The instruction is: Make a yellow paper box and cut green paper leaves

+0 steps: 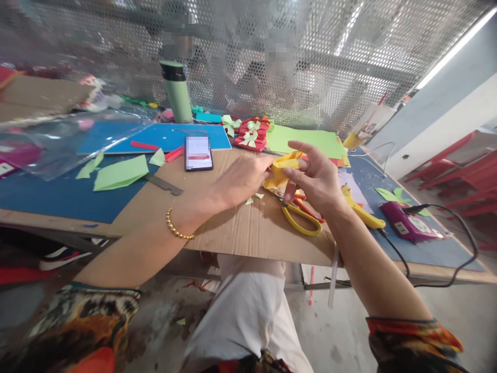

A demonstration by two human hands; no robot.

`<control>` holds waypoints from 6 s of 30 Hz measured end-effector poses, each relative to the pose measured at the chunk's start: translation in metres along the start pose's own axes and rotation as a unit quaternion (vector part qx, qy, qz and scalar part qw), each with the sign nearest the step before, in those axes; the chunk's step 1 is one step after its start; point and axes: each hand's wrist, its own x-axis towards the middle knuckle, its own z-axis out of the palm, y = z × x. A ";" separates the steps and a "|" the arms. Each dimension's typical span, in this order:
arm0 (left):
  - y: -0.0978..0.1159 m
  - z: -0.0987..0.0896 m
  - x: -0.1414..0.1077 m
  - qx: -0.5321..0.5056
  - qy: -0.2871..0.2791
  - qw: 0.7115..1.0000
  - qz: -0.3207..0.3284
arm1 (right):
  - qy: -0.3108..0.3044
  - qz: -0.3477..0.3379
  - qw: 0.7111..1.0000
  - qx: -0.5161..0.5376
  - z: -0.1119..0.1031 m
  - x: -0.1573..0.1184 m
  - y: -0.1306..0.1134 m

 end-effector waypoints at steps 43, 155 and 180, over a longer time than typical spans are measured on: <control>0.001 0.008 0.001 -0.262 0.072 0.953 -0.136 | 0.051 -0.110 0.977 -0.175 -0.001 0.006 0.019; -0.008 0.018 0.005 -0.461 -0.037 0.865 -0.193 | -0.051 -0.239 0.882 -0.403 0.001 0.009 0.027; -0.021 0.025 0.009 -0.376 0.051 0.912 -0.155 | 0.079 -0.203 0.897 -0.384 0.006 -0.006 0.001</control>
